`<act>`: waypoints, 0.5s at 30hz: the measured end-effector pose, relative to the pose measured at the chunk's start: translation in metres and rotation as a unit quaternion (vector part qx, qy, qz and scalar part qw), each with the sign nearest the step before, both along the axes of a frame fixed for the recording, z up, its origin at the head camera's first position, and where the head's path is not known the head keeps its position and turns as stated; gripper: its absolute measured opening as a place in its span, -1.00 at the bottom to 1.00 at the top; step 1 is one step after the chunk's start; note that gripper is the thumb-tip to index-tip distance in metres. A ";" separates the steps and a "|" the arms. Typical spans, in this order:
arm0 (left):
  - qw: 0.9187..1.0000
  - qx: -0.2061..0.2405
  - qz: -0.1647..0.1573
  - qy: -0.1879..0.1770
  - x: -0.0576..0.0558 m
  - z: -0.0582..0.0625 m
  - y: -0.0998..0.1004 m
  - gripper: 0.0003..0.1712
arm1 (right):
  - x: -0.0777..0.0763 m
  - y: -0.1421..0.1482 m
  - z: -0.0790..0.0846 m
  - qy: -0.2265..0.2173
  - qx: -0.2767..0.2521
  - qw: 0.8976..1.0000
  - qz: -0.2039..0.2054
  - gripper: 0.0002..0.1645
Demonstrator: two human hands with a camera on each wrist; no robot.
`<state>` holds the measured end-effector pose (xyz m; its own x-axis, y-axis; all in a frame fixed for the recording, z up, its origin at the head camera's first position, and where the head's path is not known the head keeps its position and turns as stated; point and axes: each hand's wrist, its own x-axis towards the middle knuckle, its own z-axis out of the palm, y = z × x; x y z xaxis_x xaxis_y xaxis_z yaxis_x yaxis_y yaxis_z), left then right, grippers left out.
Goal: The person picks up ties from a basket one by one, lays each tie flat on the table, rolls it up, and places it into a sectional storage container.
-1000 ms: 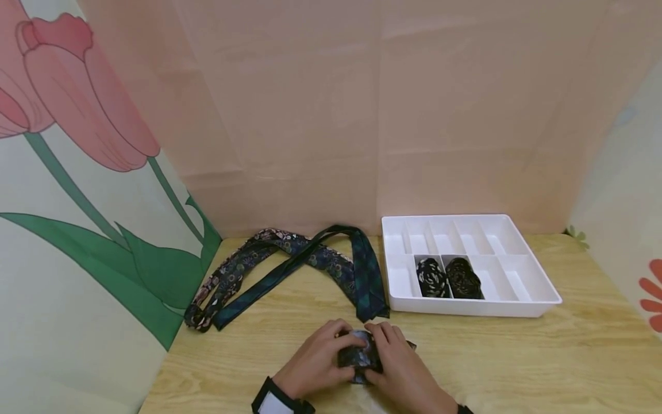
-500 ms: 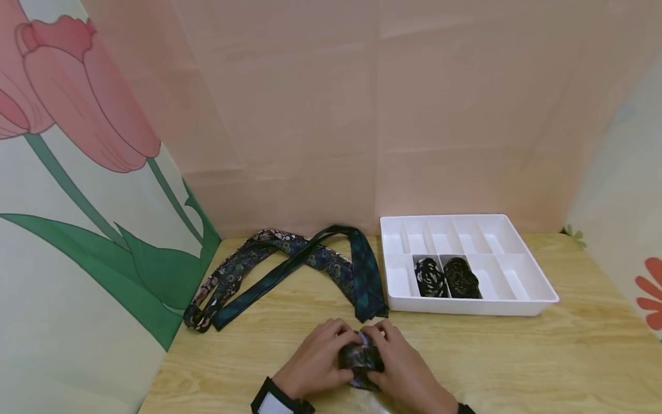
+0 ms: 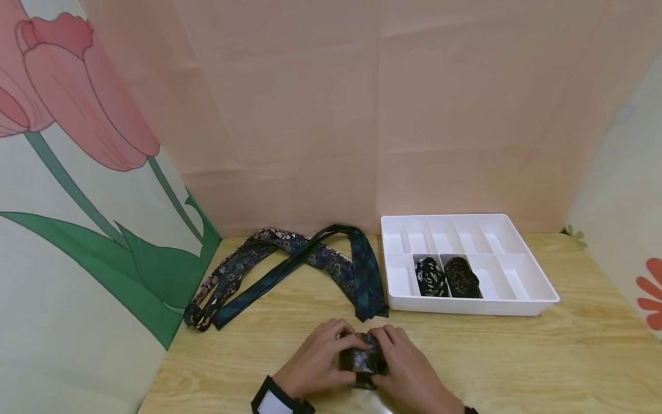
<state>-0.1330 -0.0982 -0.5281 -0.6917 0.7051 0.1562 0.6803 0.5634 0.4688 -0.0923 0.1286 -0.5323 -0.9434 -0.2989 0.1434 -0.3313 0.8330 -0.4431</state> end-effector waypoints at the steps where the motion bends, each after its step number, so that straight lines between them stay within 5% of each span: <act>1: 1.000 -0.002 -0.002 0.004 0.000 0.000 0.001 -0.50 | 0.000 0.001 -0.001 0.008 0.014 1.000 0.001 -0.11; 8: 0.999 -0.028 -0.007 0.017 -0.001 0.004 0.012 -0.50 | 0.001 0.003 -0.005 0.024 0.048 0.999 -0.007 -0.07; 15: 0.999 -0.045 -0.003 -0.009 -0.001 -0.001 0.012 -0.15 | -0.001 0.008 -0.009 0.055 0.021 0.998 -0.007 -0.20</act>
<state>-0.1337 -0.0862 -0.5292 -0.6892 0.7202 0.0796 0.6762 0.5998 0.4278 -0.0929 0.1368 -0.5414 -0.9271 -0.2933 0.2334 -0.3636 0.8547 -0.3704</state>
